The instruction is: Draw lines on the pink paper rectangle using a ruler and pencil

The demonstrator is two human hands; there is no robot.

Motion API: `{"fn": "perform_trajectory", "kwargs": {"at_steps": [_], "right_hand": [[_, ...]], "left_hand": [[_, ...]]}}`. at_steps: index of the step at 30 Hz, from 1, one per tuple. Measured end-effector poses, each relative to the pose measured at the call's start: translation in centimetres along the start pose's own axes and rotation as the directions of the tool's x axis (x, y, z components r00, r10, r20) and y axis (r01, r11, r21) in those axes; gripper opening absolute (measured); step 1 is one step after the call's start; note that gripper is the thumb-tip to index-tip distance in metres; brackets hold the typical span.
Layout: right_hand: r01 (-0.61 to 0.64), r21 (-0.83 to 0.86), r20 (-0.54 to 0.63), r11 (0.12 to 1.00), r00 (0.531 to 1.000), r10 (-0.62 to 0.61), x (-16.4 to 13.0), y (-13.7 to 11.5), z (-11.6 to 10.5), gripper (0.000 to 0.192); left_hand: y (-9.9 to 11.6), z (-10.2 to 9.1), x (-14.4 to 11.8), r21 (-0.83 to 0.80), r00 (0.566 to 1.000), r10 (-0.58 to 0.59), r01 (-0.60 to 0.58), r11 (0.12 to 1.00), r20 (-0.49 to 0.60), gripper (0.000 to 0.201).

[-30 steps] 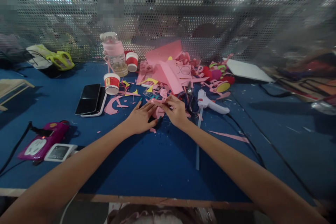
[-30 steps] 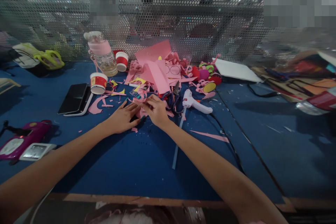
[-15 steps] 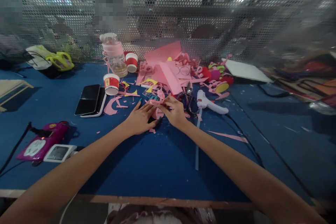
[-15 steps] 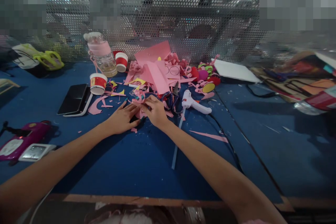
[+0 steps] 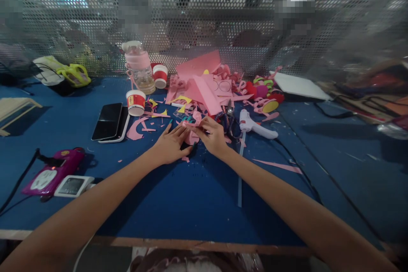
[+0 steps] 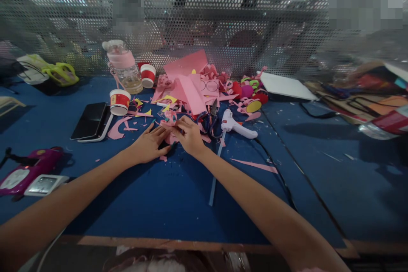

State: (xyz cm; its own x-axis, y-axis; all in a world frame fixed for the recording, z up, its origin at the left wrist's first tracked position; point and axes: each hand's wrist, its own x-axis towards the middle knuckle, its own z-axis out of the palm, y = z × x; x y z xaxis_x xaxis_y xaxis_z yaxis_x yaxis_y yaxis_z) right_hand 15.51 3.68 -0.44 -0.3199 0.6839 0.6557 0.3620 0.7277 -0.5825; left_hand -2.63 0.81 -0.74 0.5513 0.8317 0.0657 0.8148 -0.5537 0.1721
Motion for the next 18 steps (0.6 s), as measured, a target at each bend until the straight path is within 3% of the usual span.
{"fn": "perform_trajectory", "kwargs": {"at_steps": [9,18], "right_hand": [[0.046,0.001,-0.001,0.999,0.999,-0.046,0.09,-0.05,0.01,0.036],[0.010,0.005,-0.001,1.000,1.000,-0.010,-0.03,0.10,-0.02,0.034]], "left_hand": [[0.00,0.01,-0.01,0.007,1.000,-0.009,0.009,1.000,0.004,0.061],[0.01,-0.02,-0.04,-0.005,1.000,-0.008,0.008,1.000,-0.002,0.060]]}}
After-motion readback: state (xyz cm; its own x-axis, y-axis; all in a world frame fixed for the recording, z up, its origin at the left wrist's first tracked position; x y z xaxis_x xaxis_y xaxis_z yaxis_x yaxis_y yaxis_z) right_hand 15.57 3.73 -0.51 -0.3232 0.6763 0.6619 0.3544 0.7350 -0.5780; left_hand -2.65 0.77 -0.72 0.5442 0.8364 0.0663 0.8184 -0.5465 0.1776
